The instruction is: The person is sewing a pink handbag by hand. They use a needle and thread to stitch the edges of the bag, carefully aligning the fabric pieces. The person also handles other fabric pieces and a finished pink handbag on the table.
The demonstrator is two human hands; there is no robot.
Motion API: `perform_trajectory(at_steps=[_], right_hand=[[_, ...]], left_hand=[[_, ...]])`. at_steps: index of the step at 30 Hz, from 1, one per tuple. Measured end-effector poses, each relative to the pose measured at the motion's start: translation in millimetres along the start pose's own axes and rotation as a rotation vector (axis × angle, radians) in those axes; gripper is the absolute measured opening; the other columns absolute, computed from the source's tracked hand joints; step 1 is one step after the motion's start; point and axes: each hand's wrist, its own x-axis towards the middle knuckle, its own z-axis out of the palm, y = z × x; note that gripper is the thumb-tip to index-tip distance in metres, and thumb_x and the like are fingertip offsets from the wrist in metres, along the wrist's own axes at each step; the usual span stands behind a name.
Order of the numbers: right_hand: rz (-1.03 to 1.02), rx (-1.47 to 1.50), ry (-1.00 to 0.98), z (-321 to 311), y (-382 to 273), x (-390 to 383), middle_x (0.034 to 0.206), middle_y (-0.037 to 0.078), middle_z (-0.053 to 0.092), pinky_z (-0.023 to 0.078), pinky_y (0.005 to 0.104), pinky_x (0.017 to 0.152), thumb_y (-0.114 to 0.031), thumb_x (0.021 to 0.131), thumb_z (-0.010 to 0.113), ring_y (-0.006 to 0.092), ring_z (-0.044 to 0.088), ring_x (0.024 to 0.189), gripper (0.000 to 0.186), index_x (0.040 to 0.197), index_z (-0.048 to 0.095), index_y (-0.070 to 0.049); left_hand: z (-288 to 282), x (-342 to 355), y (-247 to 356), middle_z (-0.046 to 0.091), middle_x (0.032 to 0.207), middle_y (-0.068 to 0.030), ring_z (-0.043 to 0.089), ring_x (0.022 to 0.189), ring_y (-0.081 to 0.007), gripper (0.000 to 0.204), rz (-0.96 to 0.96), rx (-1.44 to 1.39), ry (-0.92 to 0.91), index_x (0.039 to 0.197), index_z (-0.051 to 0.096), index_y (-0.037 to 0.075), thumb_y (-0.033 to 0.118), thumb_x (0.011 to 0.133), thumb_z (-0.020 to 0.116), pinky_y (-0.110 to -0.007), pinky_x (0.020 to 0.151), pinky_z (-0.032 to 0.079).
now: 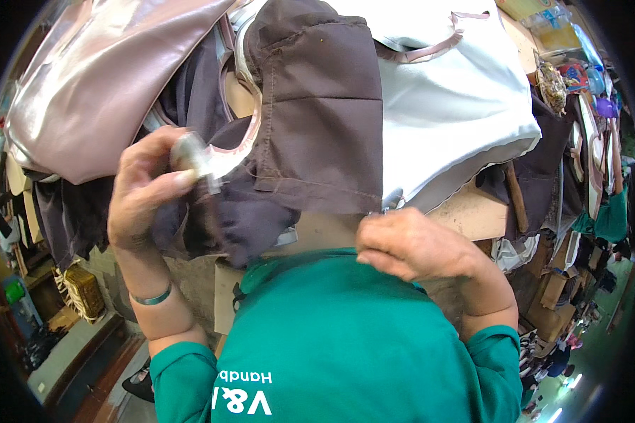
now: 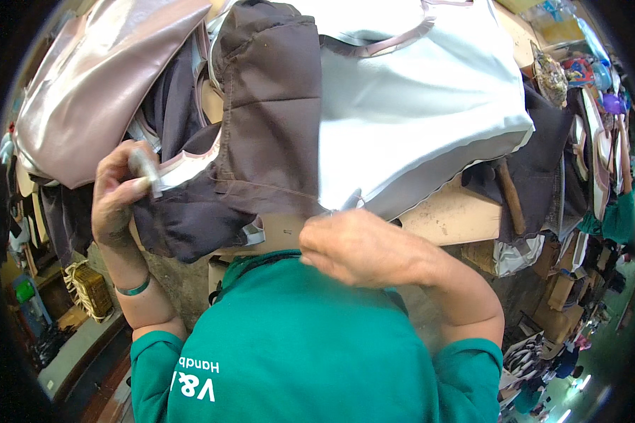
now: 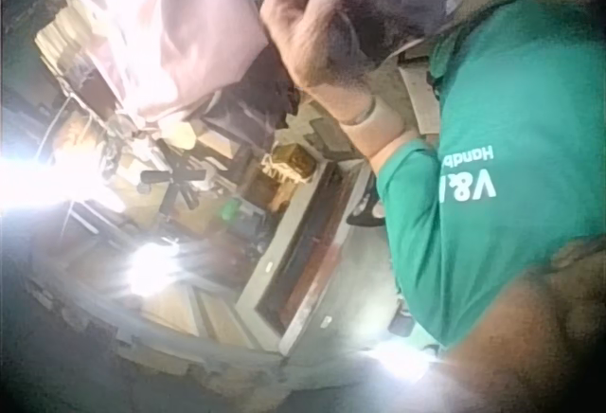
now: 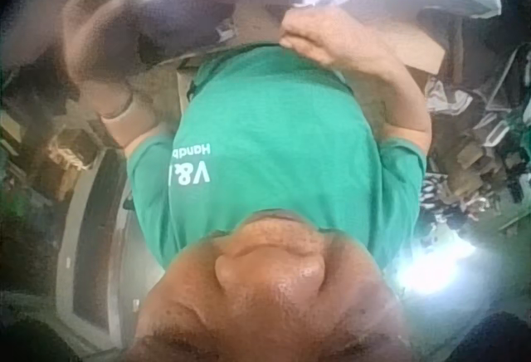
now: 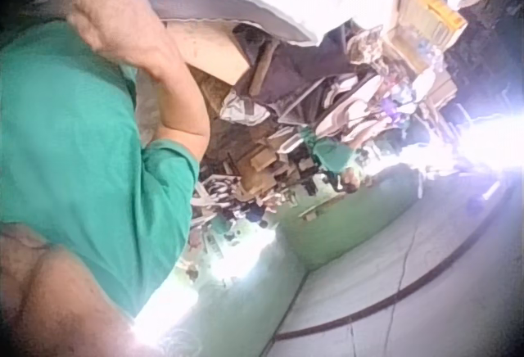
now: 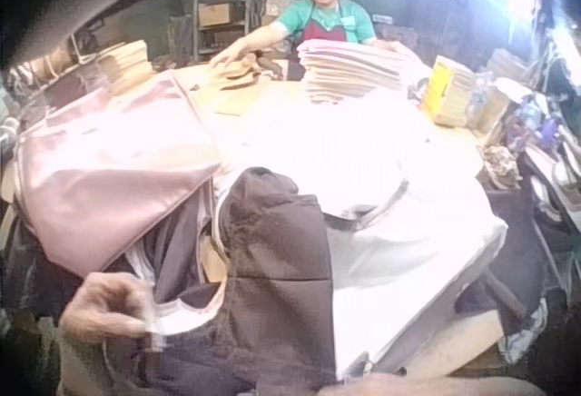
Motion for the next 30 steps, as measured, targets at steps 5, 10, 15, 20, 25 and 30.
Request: perform_trajectory(at_steps=[5,10,15,20,25,30], right_hand=[[-0.113,0.096,0.310,12.5,2.5,1.2,0.073,0.011,0.056,0.045,0.0303,0.058,-0.002,0.075,0.055,0.0238,0.055,0.062,0.008,0.082,0.055,-0.001],[-0.032,-0.077,0.756,6.2,6.1,27.9,0.098,0.012,0.055,0.048,0.0294,0.059,0.001,0.068,0.063,0.0231,0.055,0.071,0.055,0.119,0.044,-0.006],[-0.122,-0.504,0.722,-21.3,20.6,100.7,0.124,0.011,0.041,0.047,0.0339,0.067,0.006,0.063,0.055,0.0293,0.055,0.086,0.071,0.128,0.034,-0.013],[-0.253,-0.506,0.681,-30.8,34.2,121.4,0.090,0.012,0.053,0.047,0.0343,0.069,0.008,0.061,0.051,0.0310,0.056,0.082,0.037,0.096,0.055,-0.004],[-0.431,-0.376,0.518,24.5,17.4,58.6,0.086,0.012,0.053,0.048,0.0342,0.060,0.002,0.060,0.056,0.0275,0.056,0.073,0.029,0.088,0.058,-0.004],[-0.154,0.175,0.176,59.0,28.1,14.3,0.104,0.014,0.055,0.049,0.0328,0.073,0.004,0.067,0.054,0.0286,0.058,0.086,0.027,0.094,0.058,-0.002]], left_hand=[[-20.0,-23.1,-8.3,0.048,0.071,-0.0057,0.045,0.069,-0.0140,0.023,0.156,-0.080,-0.059,0.076,0.052,0.001,0.020,0.065,0.058,-0.027,0.068,0.037],[-18.0,-49.4,-17.5,0.053,0.071,-0.0081,0.047,0.071,-0.0189,0.023,0.130,0.002,-0.124,0.073,0.055,0.001,0.021,0.061,0.060,-0.032,0.075,0.035],[5.8,-53.1,-24.5,0.057,0.071,-0.0070,0.052,0.069,-0.0195,0.021,0.107,0.173,-0.309,0.075,0.058,0.002,0.012,0.056,0.059,-0.029,0.067,0.040],[4.5,-67.6,5.2,0.054,0.068,-0.0070,0.054,0.057,-0.0174,0.045,0.021,0.329,-0.255,0.082,0.056,0.001,0.039,0.061,0.068,-0.028,0.055,0.042],[-49.5,-113.0,22.6,0.051,0.060,-0.0016,0.048,0.053,-0.0105,0.047,-0.260,0.318,0.160,0.081,0.054,-0.002,0.041,0.064,0.066,-0.023,0.050,0.039],[-39.5,-84.6,-6.4,0.058,0.075,-0.0115,0.055,0.072,-0.0242,0.023,-0.186,1.357,0.323,0.088,0.055,0.003,0.016,0.072,0.063,-0.032,0.066,0.041]])
